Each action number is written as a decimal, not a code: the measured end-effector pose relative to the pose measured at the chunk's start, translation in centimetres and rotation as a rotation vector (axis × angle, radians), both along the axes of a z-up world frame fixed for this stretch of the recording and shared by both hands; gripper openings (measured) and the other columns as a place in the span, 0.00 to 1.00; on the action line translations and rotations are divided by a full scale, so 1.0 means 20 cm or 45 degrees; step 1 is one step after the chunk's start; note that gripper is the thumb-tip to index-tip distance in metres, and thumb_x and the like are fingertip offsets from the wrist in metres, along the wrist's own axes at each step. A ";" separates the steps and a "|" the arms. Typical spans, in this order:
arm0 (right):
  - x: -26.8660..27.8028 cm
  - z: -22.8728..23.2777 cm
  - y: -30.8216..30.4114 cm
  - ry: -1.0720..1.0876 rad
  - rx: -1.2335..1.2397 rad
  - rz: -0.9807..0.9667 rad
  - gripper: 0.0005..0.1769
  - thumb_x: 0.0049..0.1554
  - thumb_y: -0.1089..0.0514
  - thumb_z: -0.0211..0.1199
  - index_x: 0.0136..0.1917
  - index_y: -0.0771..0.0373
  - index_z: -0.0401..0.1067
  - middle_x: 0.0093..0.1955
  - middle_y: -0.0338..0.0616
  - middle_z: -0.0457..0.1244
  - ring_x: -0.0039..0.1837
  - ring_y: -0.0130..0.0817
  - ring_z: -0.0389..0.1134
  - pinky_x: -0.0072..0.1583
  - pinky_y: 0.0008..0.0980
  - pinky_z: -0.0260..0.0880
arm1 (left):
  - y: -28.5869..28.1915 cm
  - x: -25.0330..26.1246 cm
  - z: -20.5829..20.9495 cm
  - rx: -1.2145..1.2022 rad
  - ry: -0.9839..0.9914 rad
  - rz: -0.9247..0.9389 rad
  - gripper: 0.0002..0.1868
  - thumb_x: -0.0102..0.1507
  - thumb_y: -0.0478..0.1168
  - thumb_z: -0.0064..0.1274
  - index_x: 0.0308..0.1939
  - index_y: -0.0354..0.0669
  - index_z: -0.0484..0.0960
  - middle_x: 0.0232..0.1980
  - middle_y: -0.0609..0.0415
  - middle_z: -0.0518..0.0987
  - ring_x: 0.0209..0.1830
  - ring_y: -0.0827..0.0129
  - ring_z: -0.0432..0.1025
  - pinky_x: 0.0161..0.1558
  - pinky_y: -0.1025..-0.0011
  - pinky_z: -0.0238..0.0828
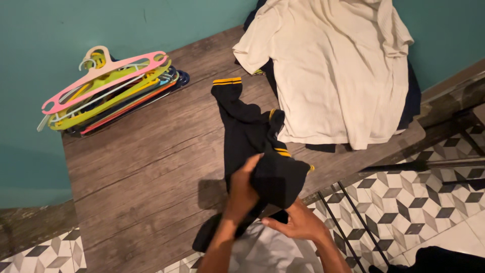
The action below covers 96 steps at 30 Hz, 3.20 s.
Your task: The person takes a black t-shirt and a black polo shirt from a pile on a table, places each on a plastic hanger, and hangs them on a metal clothing rack. The person smooths the shirts before hanging them.
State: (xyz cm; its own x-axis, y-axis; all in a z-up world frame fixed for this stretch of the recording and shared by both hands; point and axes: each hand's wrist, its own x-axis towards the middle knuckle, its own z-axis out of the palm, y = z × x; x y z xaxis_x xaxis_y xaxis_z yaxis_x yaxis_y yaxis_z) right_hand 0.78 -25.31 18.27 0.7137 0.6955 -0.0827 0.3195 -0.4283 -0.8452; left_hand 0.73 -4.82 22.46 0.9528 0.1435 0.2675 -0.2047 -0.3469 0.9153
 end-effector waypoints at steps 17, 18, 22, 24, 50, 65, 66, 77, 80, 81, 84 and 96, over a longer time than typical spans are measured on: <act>0.23 -0.72 0.12 -0.505 -0.012 -0.614 0.34 0.55 0.56 0.68 0.72 0.65 0.63 0.74 0.61 0.56 0.73 0.62 0.57 0.72 0.51 0.54 | 0.69 -0.62 -0.91 0.467 0.351 1.083 0.19 0.68 0.42 0.54 0.61 0.40 0.74 0.49 0.45 0.74 0.48 0.53 0.72 0.51 0.59 0.70; 0.24 -0.73 0.15 -0.506 -0.040 -0.650 0.36 0.54 0.55 0.69 0.72 0.67 0.63 0.73 0.62 0.57 0.71 0.63 0.57 0.70 0.52 0.55 | 0.60 -0.64 -0.88 0.507 0.215 1.004 0.13 0.72 0.42 0.48 0.59 0.42 0.74 0.48 0.48 0.74 0.50 0.54 0.72 0.54 0.61 0.71; 0.30 -0.74 0.18 -0.371 -0.262 -0.757 0.31 0.52 0.53 0.71 0.67 0.64 0.68 0.66 0.58 0.60 0.66 0.59 0.59 0.68 0.50 0.59 | 0.19 -0.68 -0.75 0.419 0.542 0.625 0.59 0.45 0.55 0.75 0.69 0.31 0.59 0.62 0.27 0.69 0.64 0.33 0.64 0.61 0.47 0.59; 0.33 -0.75 0.17 -0.394 -0.303 -0.770 0.22 0.53 0.54 0.72 0.59 0.62 0.72 0.61 0.55 0.62 0.64 0.56 0.61 0.66 0.48 0.61 | 0.14 -0.68 -0.75 0.562 0.573 0.592 0.56 0.48 0.54 0.73 0.71 0.33 0.58 0.64 0.29 0.69 0.65 0.36 0.63 0.63 0.48 0.57; -0.01 -0.85 -0.83 0.265 -0.602 -0.696 0.24 0.51 0.45 0.73 0.53 0.64 0.82 0.40 0.50 0.73 0.41 0.37 0.73 0.47 0.35 0.72 | 0.54 -0.99 -0.74 0.549 0.691 0.831 0.22 0.61 0.38 0.57 0.60 0.40 0.78 0.60 0.42 0.78 0.59 0.46 0.73 0.59 0.58 0.69; 0.46 -0.56 -0.20 -0.442 -0.026 -0.481 0.33 0.47 0.64 0.72 0.67 0.62 0.71 0.69 0.61 0.57 0.70 0.59 0.58 0.68 0.45 0.58 | 0.37 -0.11 -0.61 0.799 0.155 0.091 0.22 0.52 0.32 0.58 0.51 0.41 0.82 0.67 0.49 0.75 0.76 0.51 0.63 0.78 0.47 0.44; 0.50 -0.58 -0.19 -0.459 -0.025 -0.409 0.29 0.49 0.64 0.72 0.64 0.59 0.73 0.69 0.60 0.58 0.71 0.58 0.59 0.70 0.45 0.58 | 0.39 -0.14 -0.58 0.622 0.178 0.196 0.19 0.58 0.34 0.58 0.53 0.42 0.82 0.65 0.50 0.78 0.73 0.53 0.66 0.80 0.50 0.49; 0.69 -0.70 -0.27 -0.322 -0.087 -0.050 0.33 0.52 0.61 0.72 0.69 0.62 0.67 0.67 0.57 0.62 0.69 0.53 0.63 0.69 0.42 0.61 | 0.41 -0.34 -0.43 0.809 -0.027 0.783 0.30 0.59 0.40 0.62 0.62 0.31 0.73 0.63 0.34 0.74 0.63 0.38 0.68 0.65 0.49 0.62; 0.71 -0.69 -0.34 -0.155 -0.219 0.066 0.33 0.49 0.60 0.74 0.66 0.63 0.68 0.62 0.56 0.62 0.65 0.51 0.65 0.65 0.41 0.65 | 0.12 -0.37 -0.63 0.576 -0.011 0.538 0.23 0.64 0.43 0.63 0.59 0.37 0.76 0.58 0.42 0.77 0.60 0.45 0.72 0.63 0.54 0.67; 0.72 -0.69 -0.36 -0.125 -0.214 0.083 0.33 0.47 0.60 0.75 0.65 0.63 0.69 0.61 0.55 0.63 0.64 0.49 0.65 0.65 0.41 0.66 | 0.04 -0.37 -0.69 0.378 0.254 0.473 0.25 0.64 0.44 0.63 0.60 0.34 0.76 0.57 0.40 0.76 0.59 0.44 0.72 0.60 0.56 0.69; 0.72 -0.67 -0.39 -0.151 -0.337 0.076 0.32 0.42 0.60 0.80 0.57 0.65 0.70 0.55 0.54 0.65 0.59 0.48 0.67 0.61 0.41 0.68 | -0.09 -0.35 -0.78 0.303 0.261 0.472 0.23 0.66 0.42 0.61 0.60 0.33 0.75 0.58 0.38 0.74 0.57 0.43 0.71 0.57 0.58 0.70; 0.46 -0.40 -0.46 -0.676 0.123 -0.714 0.15 0.47 0.73 0.72 0.44 0.68 0.68 0.46 0.49 0.66 0.49 0.41 0.70 0.53 0.36 0.72 | 0.00 -0.23 -0.59 -0.038 0.035 0.635 0.04 0.68 0.34 0.57 0.41 0.42 0.76 0.48 0.50 0.81 0.46 0.59 0.81 0.47 0.69 0.80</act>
State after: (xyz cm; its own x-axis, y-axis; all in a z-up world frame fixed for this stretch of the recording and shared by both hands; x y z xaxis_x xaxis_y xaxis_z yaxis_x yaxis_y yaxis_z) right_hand 9.96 -34.43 10.34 0.8881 0.2054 0.4113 0.4492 -0.5780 -0.6813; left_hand -3.82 -4.82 10.75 0.7729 0.5907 0.2318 0.0039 -0.3697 0.9292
